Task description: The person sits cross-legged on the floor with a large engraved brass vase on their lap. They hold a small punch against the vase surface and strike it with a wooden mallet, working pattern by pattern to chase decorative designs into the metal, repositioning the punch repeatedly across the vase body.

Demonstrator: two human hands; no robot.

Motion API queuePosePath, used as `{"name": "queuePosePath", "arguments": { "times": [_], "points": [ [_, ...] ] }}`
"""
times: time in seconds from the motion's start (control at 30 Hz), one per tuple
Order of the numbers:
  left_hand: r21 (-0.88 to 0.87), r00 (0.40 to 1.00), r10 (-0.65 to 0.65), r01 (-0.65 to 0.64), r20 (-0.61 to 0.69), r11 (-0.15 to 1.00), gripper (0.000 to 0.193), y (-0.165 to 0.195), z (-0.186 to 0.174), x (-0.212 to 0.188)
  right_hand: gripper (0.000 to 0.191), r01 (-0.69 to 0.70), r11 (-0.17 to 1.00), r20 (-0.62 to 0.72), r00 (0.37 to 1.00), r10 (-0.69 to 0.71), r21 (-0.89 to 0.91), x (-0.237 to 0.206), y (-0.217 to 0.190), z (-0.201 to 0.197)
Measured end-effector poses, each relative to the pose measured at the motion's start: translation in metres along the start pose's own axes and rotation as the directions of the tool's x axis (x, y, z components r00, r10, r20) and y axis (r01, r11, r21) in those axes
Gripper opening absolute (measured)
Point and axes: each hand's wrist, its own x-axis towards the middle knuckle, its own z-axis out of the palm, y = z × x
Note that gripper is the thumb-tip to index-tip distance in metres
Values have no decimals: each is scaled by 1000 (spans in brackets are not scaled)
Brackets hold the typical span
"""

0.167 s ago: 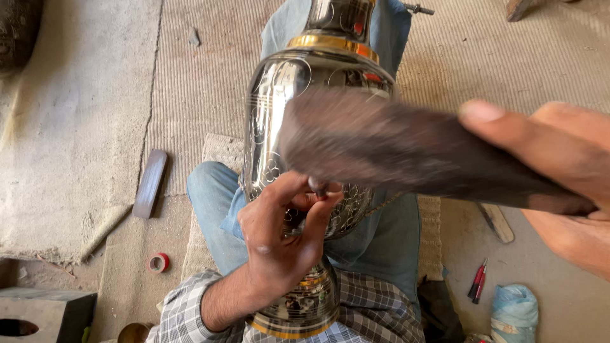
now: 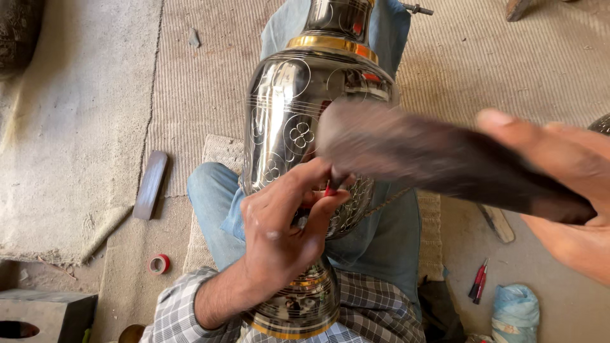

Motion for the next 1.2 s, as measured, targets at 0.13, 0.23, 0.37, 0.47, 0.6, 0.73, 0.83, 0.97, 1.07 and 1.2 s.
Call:
{"name": "queuePosePath", "arguments": {
  "times": [0.13,0.23,0.37,0.47,0.6,0.73,0.83,0.97,1.07,1.2],
  "points": [
    [70,975,93,-109,201,992,49,-1,-9,15,89,-234,971,63,969,237,-55,-9,6,5],
    [15,944,160,-172,288,985,51,-5,-12,22,94,-428,896,-83,895,438,120,-28,5,27],
    [-33,897,250,-256,365,966,52,-10,-10,29,91,-259,965,-211,942,262,42,-50,6,47],
    [-17,868,212,-229,449,973,55,-12,-13,33,91,-493,851,-177,835,522,183,-62,-6,72],
    [-68,812,243,-245,531,967,51,-11,-15,42,93,-346,925,-267,887,377,156,-78,-7,94],
    [-112,745,276,-264,607,958,49,-10,-11,50,69,-391,776,-302,760,575,495,-86,-24,120],
    [-142,693,350,-340,630,929,49,-13,-8,58,81,-310,938,-424,837,346,155,-89,-34,136],
    [-188,579,359,-335,732,923,49,-13,-6,65,73,-250,756,-473,650,594,605,-96,-47,160],
    [-195,462,318,-295,828,935,49,-13,-1,73,69,-353,870,-551,674,492,344,-102,-55,177],
    [-299,425,395,-276,815,914,49,-13,0,77,70,-447,793,-507,610,609,414,-110,-60,195]
  ]
}}
